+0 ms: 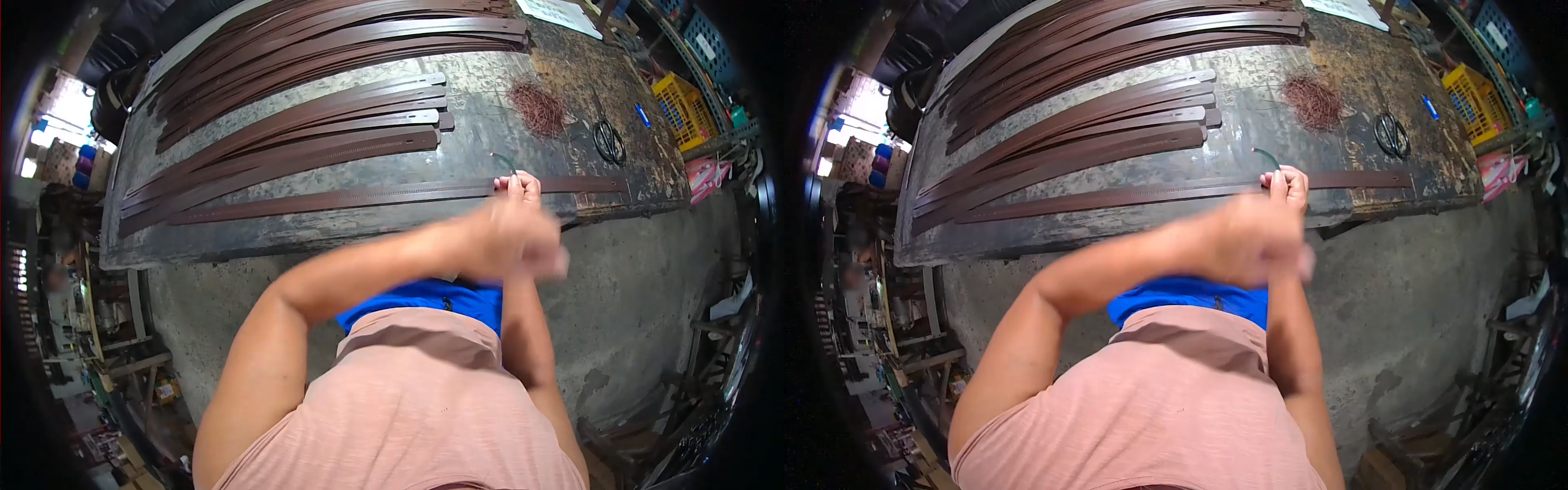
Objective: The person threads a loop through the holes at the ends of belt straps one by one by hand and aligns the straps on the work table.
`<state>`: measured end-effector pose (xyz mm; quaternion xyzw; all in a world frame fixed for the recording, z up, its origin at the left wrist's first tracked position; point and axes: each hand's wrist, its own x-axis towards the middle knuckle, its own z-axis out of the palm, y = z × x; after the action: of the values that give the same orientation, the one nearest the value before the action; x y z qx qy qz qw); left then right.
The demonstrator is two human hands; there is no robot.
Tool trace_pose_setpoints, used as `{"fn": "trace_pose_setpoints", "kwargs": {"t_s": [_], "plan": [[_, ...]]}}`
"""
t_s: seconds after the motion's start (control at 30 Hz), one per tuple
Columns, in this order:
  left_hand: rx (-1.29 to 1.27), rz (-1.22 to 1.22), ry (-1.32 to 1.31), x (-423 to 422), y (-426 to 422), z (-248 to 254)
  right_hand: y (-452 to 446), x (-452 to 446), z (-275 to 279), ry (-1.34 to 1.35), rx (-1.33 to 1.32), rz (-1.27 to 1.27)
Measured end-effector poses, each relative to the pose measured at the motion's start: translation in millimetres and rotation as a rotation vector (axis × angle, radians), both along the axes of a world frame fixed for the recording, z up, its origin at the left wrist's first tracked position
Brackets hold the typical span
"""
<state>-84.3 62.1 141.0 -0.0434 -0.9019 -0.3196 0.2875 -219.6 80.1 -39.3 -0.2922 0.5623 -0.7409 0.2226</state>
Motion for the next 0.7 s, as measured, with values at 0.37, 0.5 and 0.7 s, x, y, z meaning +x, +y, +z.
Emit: {"fn": "trace_pose_setpoints", "kwargs": {"t_s": [0.37, 0.5, 0.7], "plan": [[1.34, -1.261, 0.778, 32, 134, 82, 142, -48, 2, -0.413, -0.034, -0.379], [1.461, -1.3, 0.781, 36, 142, 86, 211, -80, -24, -0.453, 0.066, -0.65], [1.046, -1.185, 0.353, 42, 89, 74, 258, -96, -51, -0.438, 0.156, -0.785]]}}
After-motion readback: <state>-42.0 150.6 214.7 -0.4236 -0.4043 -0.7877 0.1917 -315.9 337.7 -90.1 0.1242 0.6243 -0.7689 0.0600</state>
